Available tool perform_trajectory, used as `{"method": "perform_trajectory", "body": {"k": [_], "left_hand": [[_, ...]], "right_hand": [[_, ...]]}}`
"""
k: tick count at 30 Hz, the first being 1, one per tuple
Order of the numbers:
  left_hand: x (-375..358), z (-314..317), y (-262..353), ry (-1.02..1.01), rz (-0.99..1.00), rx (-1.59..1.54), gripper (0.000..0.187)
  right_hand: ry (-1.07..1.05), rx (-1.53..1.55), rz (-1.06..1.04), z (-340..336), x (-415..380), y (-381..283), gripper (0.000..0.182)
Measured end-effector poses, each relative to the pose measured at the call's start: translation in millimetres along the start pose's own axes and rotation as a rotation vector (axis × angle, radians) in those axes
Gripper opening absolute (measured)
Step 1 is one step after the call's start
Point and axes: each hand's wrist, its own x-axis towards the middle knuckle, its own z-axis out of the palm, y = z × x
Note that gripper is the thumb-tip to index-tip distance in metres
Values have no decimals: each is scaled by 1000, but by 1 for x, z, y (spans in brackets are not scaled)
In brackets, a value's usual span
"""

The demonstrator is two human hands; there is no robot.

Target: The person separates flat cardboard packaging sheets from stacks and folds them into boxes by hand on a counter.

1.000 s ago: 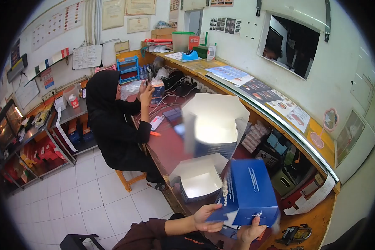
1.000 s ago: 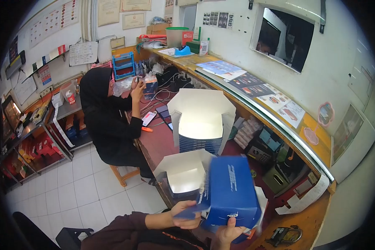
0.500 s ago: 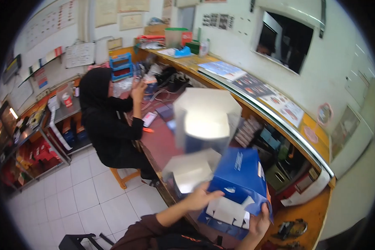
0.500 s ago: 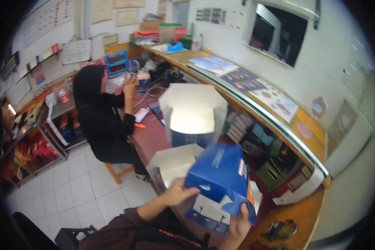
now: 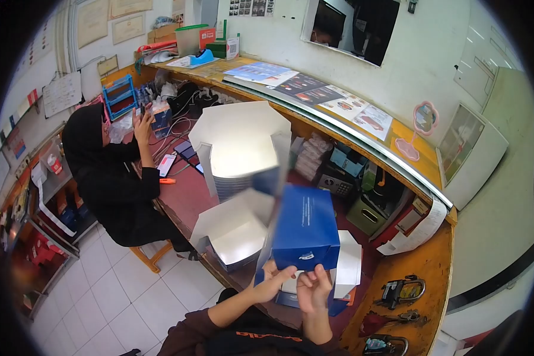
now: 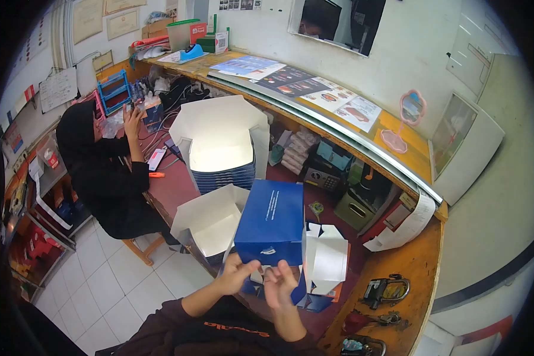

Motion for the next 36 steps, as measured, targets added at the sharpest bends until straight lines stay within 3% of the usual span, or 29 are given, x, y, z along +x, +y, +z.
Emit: {"method": "perform_trajectory", "body": {"k": [1, 2, 3, 4, 5, 6, 7, 9, 10, 14, 15, 17, 19, 20, 21, 23, 24, 27, 28, 29, 30, 31, 33, 34, 36], "left_hand": [[6, -1, 4, -21, -106, -208, 32], [6, 1, 24, -74, -179, -767, 54], [8, -8, 20, -78, -173, -764, 54], [10, -20, 9, -144, -258, -1039, 62], [11, -29, -1, -208, -345, -1315, 69], [11, -30, -12, -195, -321, -1223, 51], [8, -22, -10, -189, -321, -1223, 51], [0, -3, -1, 226, -180, -22, 30], [0, -4, -4, 294, -156, -18, 21], [0, 6, -10, 516, -167, -182, 16], [0, -1, -14, 500, -230, -145, 17], [-1, -15, -10, 488, -288, -115, 20], [-1, -33, 11, -119, -575, 396, 26], [-3, -33, 23, -179, -633, 767, 38], [-4, -28, 31, -179, -636, 765, 38], [-9, -22, 39, 226, 59, 1237, 59], [-9, -36, 19, 101, 31, 1195, 75], [-14, -66, -21, 113, -251, 725, 55], [-18, -78, -41, 193, -174, 547, 52], [-23, -85, -54, 269, -99, 368, 48], [-26, -84, -43, 440, -363, 163, 45], [-29, -90, -37, 488, -595, -15, 50], [-41, -103, -32, 446, -593, -139, 54], [-47, -110, -24, 450, -596, -135, 54], [-55, -126, -2, 273, -214, 242, 57]], "right_hand": [[60, 9, -23, -3, 5, -3, 18], [25, -58, -84, -11, 7, -6, 21], [-12, -122, -148, -16, 9, -8, 24], [-12, -119, -148, -11, 10, -4, 24], [52, -255, -285, -3, 10, 3, 27], [117, -393, -419, 1, 10, 8, 31], [119, -393, -414, -4, 9, 10, 31], [73, -481, -558, -21, 7, 18, 40], [-23, -427, -496, -26, 9, 17, 44], [49, -173, -305, -22, 9, 53, 34], [25, -72, -169, -28, 10, 55, 36], [51, -193, -155, -35, 17, 47, 35], [133, -383, -187, -37, 21, 34, 32], [190, -489, -162, -38, 21, 28, 35], [193, -490, -160, -49, 24, 28, 35], [68, -903, -28, -79, 28, 35, 38], [80, -907, -6, -83, 20, 39, 38], [-526, -1632, -327, -84, 11, 52, 38], [-529, -1632, -327, -68, 10, 51, 38], [-632, -1945, -316, -40, 5, 44, 31], [-734, -2259, -294, -24, 3, 42, 25], [-737, -2258, -288, -24, 6, 46, 25], [-980, -2231, -245, -29, 15, 56, 13], [-1034, -2177, -391, -27, 21, 62, 8], [-1117, -2142, -359, -16, 35, 72, 10]]}}
